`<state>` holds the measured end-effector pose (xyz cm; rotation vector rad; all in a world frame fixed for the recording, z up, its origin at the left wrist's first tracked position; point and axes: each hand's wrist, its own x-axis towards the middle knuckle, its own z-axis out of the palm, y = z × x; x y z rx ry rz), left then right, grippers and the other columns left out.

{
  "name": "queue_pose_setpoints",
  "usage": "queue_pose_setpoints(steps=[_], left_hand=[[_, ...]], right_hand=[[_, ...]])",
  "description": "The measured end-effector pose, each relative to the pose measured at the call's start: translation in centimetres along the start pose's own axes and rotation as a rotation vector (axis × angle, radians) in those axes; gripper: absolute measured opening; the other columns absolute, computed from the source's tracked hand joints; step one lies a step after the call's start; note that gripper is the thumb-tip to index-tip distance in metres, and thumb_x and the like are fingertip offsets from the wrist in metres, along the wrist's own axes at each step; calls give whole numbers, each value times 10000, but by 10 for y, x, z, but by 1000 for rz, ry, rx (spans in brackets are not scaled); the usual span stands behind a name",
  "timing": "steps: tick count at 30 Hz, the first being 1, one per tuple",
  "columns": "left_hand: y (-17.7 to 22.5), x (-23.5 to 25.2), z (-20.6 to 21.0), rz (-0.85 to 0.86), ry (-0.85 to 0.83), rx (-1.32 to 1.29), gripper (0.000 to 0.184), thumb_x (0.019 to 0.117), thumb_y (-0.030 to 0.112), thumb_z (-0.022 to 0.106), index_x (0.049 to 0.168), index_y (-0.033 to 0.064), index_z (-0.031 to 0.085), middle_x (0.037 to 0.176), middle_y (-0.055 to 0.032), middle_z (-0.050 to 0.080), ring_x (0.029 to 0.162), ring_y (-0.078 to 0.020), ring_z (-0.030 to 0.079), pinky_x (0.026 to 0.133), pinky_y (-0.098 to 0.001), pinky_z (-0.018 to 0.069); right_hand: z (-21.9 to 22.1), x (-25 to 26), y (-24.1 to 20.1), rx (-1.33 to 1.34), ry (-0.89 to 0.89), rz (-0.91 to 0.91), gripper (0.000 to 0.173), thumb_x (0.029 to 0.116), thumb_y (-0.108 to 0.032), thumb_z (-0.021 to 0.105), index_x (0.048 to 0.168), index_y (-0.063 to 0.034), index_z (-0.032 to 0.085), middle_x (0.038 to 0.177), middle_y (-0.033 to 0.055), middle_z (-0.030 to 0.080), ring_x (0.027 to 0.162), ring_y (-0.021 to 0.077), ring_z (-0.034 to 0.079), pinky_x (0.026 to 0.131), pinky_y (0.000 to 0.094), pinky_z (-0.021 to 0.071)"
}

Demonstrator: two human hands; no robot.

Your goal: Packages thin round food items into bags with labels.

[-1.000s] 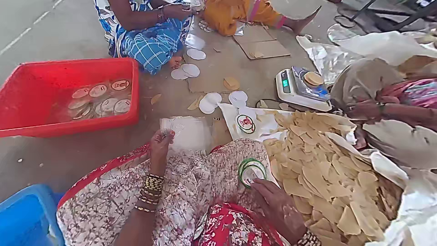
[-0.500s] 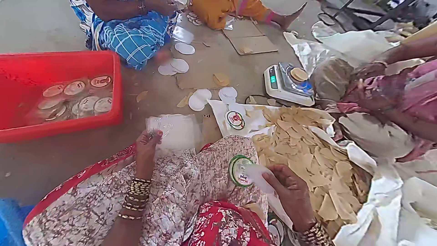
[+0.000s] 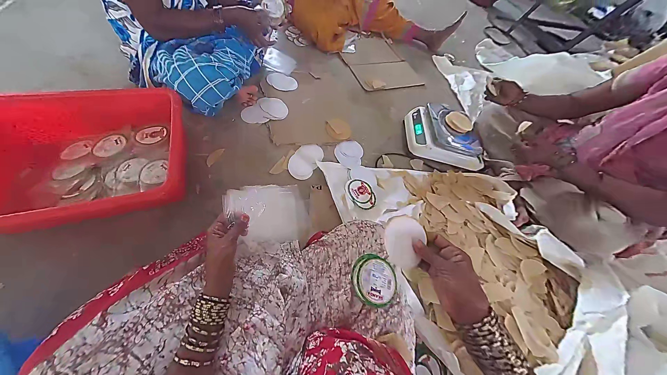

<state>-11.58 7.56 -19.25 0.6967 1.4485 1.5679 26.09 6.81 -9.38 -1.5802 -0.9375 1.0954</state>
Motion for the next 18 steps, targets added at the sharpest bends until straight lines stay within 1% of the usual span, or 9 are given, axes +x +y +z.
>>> queue_pose_setpoints(steps=[3,4,6,8,9,11,13,16,18], left_hand=[[3,0,3,-14,-11,-3,68,950,-20,604,995,18,637,778,24,688,689,-60,652,695,-228,572],[3,0,4,-19,-14,-6,71,947,-21,603,993,20,637,780,21,689,693,-61,651,697,-228,570],[2,1,6,-26,-5,-5,73,924,-12,614,969,36,645,770,25,684,679,-59,642,680,-220,561],[-1,3,7,-36,3,4,70,919,-5,620,965,39,649,781,23,692,684,-59,652,682,-218,570],[-2,4,7,-48,10,8,63,920,3,625,965,38,650,781,20,694,685,-61,654,683,-221,570],[-3,7,9,-73,24,11,59,915,10,623,951,46,654,769,27,694,679,-54,655,674,-214,568],[-5,9,10,-99,30,-4,64,905,11,627,935,59,657,765,29,693,679,-53,654,670,-211,566],[-9,12,10,-133,34,0,76,881,8,644,928,64,667,766,29,697,674,-52,653,663,-215,563],[-10,12,9,-160,31,4,102,894,-22,644,956,55,669,777,23,707,684,-57,663,674,-222,571]], right_hand=[[15,53,-5,-35,-17,-32,266,933,68,628,1194,19,633,926,49,748,757,122,730,664,277,627],[22,75,-6,-73,-5,-65,261,935,51,642,1195,27,634,925,50,746,755,116,727,664,275,624],[40,124,-5,-181,53,-145,159,949,-2,660,1105,27,654,872,42,731,718,89,713,650,266,617],[56,177,-3,-362,102,-256,159,961,-89,669,1070,26,666,873,66,700,743,92,684,701,296,594],[67,200,-6,-479,127,-315,210,972,-139,664,1094,31,680,904,104,704,792,131,675,765,349,567],[94,238,-17,-680,177,-425,292,1006,-204,628,1132,51,694,975,240,710,934,349,678,896,570,484],[122,273,-24,-823,174,-504,328,1054,-227,535,1216,19,679,1109,300,699,1070,500,658,950,708,434],[165,322,-25,-1010,115,-495,369,1102,-201,402,1369,-44,604,1146,335,682,1063,563,649,885,738,451],[188,357,-11,-1149,74,-473,372,1090,-154,391,1383,-43,592,1102,348,685,1018,571,663,806,734,480]])
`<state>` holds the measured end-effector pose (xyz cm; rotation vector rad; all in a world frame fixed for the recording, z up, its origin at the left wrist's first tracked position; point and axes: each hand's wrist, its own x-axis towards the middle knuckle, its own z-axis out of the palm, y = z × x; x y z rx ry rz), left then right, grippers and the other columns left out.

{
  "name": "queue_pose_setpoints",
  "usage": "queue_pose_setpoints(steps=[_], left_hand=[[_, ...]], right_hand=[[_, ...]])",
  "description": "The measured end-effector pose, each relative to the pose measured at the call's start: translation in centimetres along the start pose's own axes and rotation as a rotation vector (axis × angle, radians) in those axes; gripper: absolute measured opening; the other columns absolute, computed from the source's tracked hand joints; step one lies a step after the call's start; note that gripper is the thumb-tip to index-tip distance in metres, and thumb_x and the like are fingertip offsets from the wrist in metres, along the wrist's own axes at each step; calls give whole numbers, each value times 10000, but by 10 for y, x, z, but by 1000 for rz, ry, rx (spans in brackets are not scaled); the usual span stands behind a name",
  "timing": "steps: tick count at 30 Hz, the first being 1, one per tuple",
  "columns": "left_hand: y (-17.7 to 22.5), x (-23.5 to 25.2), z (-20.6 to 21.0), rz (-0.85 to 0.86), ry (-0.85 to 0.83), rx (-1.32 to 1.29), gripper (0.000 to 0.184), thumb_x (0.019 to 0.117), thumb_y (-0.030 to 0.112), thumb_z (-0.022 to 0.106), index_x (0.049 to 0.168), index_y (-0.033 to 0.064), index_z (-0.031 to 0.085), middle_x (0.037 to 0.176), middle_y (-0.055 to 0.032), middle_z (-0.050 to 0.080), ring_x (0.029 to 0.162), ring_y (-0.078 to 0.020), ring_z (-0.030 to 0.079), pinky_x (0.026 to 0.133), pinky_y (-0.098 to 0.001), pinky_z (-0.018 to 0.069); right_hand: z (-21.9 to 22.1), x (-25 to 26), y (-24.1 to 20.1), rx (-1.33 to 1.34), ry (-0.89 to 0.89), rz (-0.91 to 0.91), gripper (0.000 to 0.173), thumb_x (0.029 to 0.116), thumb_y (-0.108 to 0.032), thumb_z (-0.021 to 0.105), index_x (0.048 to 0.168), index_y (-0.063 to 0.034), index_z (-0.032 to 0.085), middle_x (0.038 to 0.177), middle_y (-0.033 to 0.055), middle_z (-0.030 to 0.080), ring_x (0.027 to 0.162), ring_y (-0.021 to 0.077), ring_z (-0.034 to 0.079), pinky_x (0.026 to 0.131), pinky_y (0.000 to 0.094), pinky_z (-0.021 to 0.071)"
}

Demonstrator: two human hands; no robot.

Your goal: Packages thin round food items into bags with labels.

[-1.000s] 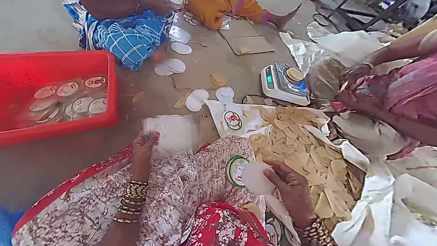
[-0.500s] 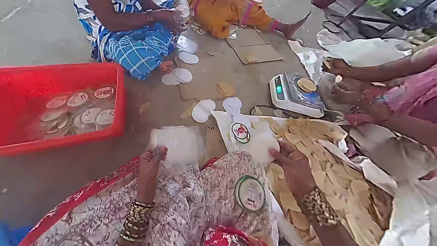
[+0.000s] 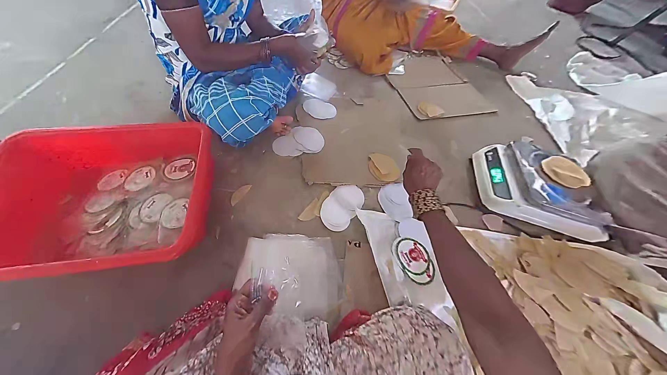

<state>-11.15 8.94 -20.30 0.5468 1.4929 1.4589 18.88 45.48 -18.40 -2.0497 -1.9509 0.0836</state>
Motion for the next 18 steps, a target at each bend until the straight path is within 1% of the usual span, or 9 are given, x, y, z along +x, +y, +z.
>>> queue_pose_setpoints(steps=[2,3,5,7,8,10,15,17,18], left_hand=[[0,0,-1,-19,-7,-5,130,897,-38,642,971,64,675,792,31,721,704,-56,677,693,-226,581],[-1,0,-2,-24,-16,-9,136,902,-36,640,975,73,675,797,39,720,710,-53,675,698,-225,578],[-2,0,-3,-29,-29,-20,147,911,-37,633,974,87,678,801,45,725,709,-50,676,701,-227,578],[0,-1,-1,-45,-27,-24,156,913,-42,628,975,91,681,797,50,727,707,-48,678,700,-226,579],[1,-1,-1,-52,-27,-29,161,911,-48,629,977,88,684,803,48,731,710,-50,681,699,-226,581],[1,-2,0,-57,-30,-44,178,908,-59,628,974,91,696,809,46,741,712,-47,687,700,-222,584],[1,-3,-1,-50,-29,-43,172,907,-47,643,961,106,701,812,57,731,721,-35,674,708,-218,573],[0,-3,-2,-52,-28,-51,168,906,-43,647,958,107,704,820,56,732,727,-36,672,711,-217,570],[-1,-3,-3,-54,-32,-56,158,907,-36,651,958,104,706,823,52,730,727,-38,669,709,-217,566]], right_hand=[[28,19,-3,-61,-166,-1,340,1063,-144,469,1338,0,609,1134,368,660,1058,582,639,816,747,479],[40,24,-4,-72,-251,5,341,1037,-195,556,1293,21,620,1166,368,648,1085,575,630,836,744,483],[54,28,-7,-14,-349,54,629,929,-359,758,1327,81,549,1338,379,537,1187,576,559,925,728,461],[57,31,-10,14,-351,83,868,821,-400,863,1386,117,455,1398,394,472,1200,588,541,936,723,459],[57,34,-10,10,-351,85,931,799,-406,880,1423,109,419,1398,399,472,1189,596,546,931,726,459],[56,45,-6,-60,-372,53,941,797,-410,881,1438,92,409,1343,410,511,1138,597,581,893,728,480],[52,62,-11,-169,-470,-23,748,863,-443,807,1292,121,566,1243,400,583,1167,570,581,927,722,463],[51,61,-19,-208,-476,-29,736,867,-465,789,1272,112,577,1224,390,598,1150,558,596,907,707,476],[54,61,-18,-219,-475,-26,754,860,-498,784,1268,105,587,1256,392,582,1161,561,588,905,708,477]])
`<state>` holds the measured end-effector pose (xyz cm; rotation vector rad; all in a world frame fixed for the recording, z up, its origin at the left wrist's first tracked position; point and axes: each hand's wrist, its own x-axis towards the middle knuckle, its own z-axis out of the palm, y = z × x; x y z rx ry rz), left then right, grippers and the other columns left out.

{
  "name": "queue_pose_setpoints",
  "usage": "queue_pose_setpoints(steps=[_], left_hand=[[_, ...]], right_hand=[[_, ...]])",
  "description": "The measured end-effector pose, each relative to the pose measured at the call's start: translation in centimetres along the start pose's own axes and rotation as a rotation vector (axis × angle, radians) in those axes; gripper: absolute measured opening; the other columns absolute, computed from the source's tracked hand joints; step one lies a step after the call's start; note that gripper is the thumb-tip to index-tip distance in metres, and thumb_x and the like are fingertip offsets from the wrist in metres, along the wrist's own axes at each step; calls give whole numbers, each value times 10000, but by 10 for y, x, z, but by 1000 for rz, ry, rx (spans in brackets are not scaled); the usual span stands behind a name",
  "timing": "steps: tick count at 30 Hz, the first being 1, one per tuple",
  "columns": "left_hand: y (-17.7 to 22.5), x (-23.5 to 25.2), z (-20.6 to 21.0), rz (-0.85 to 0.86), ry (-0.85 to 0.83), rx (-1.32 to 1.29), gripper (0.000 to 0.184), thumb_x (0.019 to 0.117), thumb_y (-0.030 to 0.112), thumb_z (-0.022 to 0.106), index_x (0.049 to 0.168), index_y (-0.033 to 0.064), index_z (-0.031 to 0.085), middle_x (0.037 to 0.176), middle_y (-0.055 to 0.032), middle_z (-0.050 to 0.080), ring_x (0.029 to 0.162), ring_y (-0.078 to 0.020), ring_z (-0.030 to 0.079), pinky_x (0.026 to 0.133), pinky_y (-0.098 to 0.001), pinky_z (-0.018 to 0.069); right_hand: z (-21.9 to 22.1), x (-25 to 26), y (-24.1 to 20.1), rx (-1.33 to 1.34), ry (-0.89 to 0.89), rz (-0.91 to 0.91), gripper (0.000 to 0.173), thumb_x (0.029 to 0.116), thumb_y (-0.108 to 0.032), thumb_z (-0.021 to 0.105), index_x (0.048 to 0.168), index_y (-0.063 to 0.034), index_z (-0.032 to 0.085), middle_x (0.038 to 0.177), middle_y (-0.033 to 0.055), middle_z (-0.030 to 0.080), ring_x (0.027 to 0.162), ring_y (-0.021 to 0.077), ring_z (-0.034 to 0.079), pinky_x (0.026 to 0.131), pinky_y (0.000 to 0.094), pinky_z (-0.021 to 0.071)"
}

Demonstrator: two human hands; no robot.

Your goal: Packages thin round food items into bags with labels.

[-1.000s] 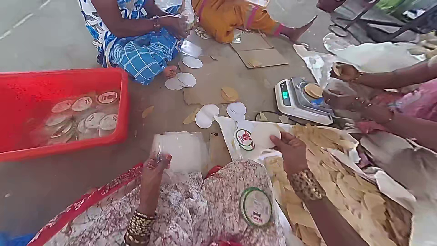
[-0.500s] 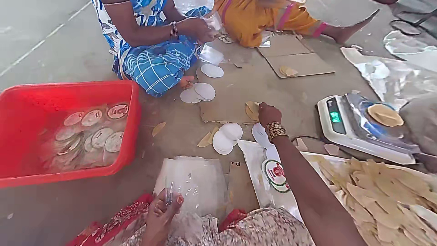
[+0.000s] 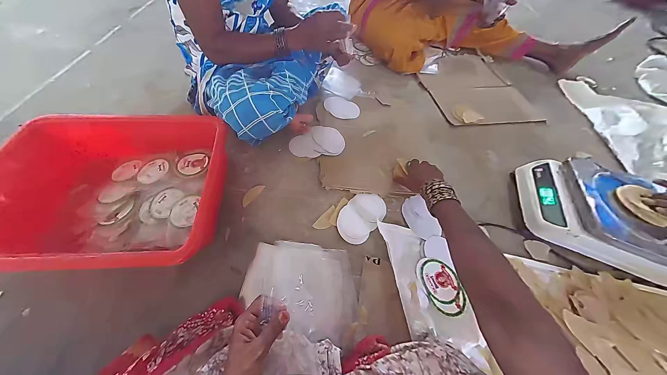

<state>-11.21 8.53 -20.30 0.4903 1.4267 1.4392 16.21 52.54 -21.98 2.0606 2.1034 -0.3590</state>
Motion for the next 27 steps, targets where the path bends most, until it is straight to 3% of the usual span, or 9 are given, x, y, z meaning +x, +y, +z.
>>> queue_pose_setpoints(steps=[3,6,10,13,18,23,25,27], left_hand=[[-2,0,-1,-6,-22,-16,141,913,-13,666,965,110,711,835,44,732,735,-43,669,716,-225,568],[-1,0,-1,-10,-26,-22,150,915,-16,661,976,111,712,841,44,738,752,-48,680,731,-230,573],[-3,1,-2,3,-16,-19,155,914,-25,652,970,108,708,840,44,735,740,-47,676,718,-230,572],[-3,2,-2,13,-14,-23,156,916,-26,654,963,110,714,839,46,735,742,-47,677,719,-228,573],[-2,1,-2,7,-23,-23,161,918,-25,657,967,117,715,839,51,735,734,-37,666,720,-223,565],[-3,1,-1,6,-16,-14,130,916,-12,665,973,101,700,838,43,730,733,-45,671,710,-226,572],[-3,1,0,10,18,-10,137,916,-23,643,1009,75,665,829,41,718,722,-52,666,706,-233,570],[-2,3,2,6,62,-50,172,910,-68,600,1031,46,644,802,29,705,678,-61,659,679,-236,577]], right_hand=[[5,8,7,24,-9,28,868,815,-581,803,1318,89,576,1391,406,479,1203,583,545,921,723,462],[2,12,6,51,-38,50,849,814,-552,818,1299,104,584,1347,409,515,1221,577,540,950,722,448],[-12,11,-2,-36,-113,72,649,887,-498,759,1047,124,667,1122,364,651,1122,519,626,898,699,474],[-13,5,-1,-90,-137,69,595,937,-482,703,942,112,679,1071,342,669,1084,499,646,868,675,484],[-10,1,22,43,77,126,462,979,-327,623,1112,116,631,1142,383,637,1104,554,623,853,727,479],[-23,-19,39,72,190,187,421,923,-164,709,1180,152,604,1173,408,617,1120,582,609,884,729,475],[-31,-33,48,97,161,208,447,937,-125,682,1280,141,572,1259,410,585,1207,577,565,968,723,437],[-43,-59,53,148,169,221,403,987,-130,610,1276,150,582,1291,411,571,1264,560,535,1034,695,402]])
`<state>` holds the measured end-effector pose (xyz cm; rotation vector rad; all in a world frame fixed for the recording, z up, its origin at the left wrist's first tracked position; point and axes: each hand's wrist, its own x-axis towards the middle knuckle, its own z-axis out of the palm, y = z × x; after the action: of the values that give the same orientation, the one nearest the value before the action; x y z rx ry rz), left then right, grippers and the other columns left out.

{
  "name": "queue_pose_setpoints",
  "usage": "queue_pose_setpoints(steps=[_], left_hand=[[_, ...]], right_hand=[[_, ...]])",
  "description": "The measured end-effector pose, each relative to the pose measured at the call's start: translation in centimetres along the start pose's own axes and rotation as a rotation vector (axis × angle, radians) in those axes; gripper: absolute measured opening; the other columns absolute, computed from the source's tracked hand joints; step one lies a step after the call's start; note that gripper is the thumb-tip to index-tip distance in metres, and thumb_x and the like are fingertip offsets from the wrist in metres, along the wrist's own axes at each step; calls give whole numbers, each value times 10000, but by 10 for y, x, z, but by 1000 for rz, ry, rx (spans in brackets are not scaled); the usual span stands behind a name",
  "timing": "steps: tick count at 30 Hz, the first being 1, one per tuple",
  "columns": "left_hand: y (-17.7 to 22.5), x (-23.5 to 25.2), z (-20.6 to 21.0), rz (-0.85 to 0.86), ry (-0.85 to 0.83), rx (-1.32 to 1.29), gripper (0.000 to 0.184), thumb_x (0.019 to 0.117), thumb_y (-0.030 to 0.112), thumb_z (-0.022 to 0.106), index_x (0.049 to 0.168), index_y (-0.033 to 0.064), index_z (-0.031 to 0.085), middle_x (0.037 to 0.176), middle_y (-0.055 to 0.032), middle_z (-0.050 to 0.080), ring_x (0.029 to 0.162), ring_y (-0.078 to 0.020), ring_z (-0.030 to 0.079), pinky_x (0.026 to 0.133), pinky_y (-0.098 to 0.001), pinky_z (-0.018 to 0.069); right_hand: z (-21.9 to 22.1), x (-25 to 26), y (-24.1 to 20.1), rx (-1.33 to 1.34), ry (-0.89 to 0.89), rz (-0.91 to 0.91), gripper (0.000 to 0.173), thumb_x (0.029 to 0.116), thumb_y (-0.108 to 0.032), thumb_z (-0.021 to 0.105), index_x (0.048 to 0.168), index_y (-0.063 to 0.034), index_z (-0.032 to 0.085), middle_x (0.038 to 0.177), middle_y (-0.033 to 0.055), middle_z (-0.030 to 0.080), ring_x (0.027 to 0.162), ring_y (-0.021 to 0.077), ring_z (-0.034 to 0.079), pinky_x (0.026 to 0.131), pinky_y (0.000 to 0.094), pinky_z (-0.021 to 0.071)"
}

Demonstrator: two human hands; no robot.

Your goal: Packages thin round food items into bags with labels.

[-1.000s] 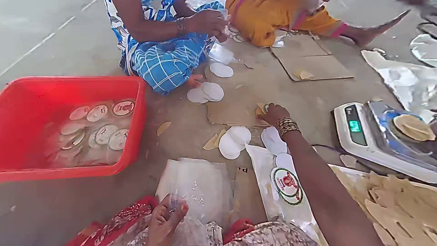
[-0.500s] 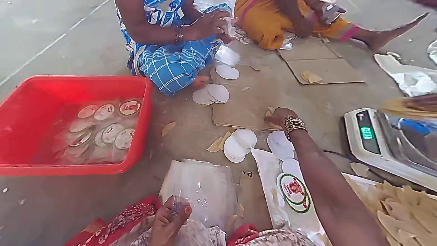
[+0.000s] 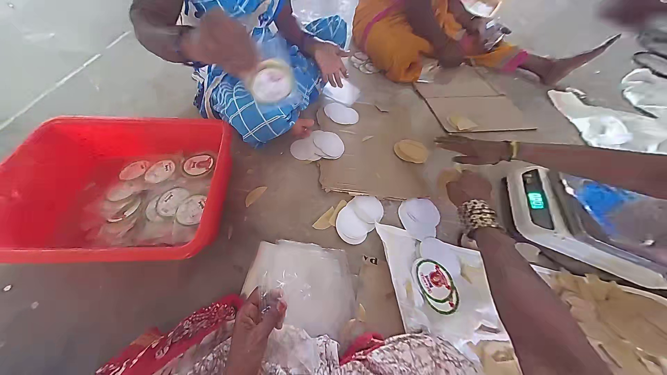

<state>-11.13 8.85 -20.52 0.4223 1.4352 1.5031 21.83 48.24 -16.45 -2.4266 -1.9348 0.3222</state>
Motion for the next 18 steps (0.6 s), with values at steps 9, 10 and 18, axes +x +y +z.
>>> queue_pose_setpoints(steps=[9,10,18], left_hand=[[6,-4,3,51,-19,-52,113,981,30,528,976,20,641,725,-4,681,643,-70,649,642,-223,563],[7,-10,6,30,18,-87,124,1006,39,518,961,26,633,717,-3,675,637,-68,648,631,-220,564],[5,-115,52,-188,-52,-395,257,1082,91,422,1292,13,546,1039,-108,752,874,-230,754,753,-375,630]], right_hand=[[-48,-194,52,1241,5,-112,188,880,49,665,1058,-4,638,871,29,734,747,98,718,666,284,618],[-53,-221,55,1310,-16,-124,198,874,58,662,1059,-9,640,875,31,742,755,112,725,670,293,626],[-36,-404,43,1563,-224,-179,251,796,41,688,1042,-12,690,894,48,771,790,125,747,711,292,641]])
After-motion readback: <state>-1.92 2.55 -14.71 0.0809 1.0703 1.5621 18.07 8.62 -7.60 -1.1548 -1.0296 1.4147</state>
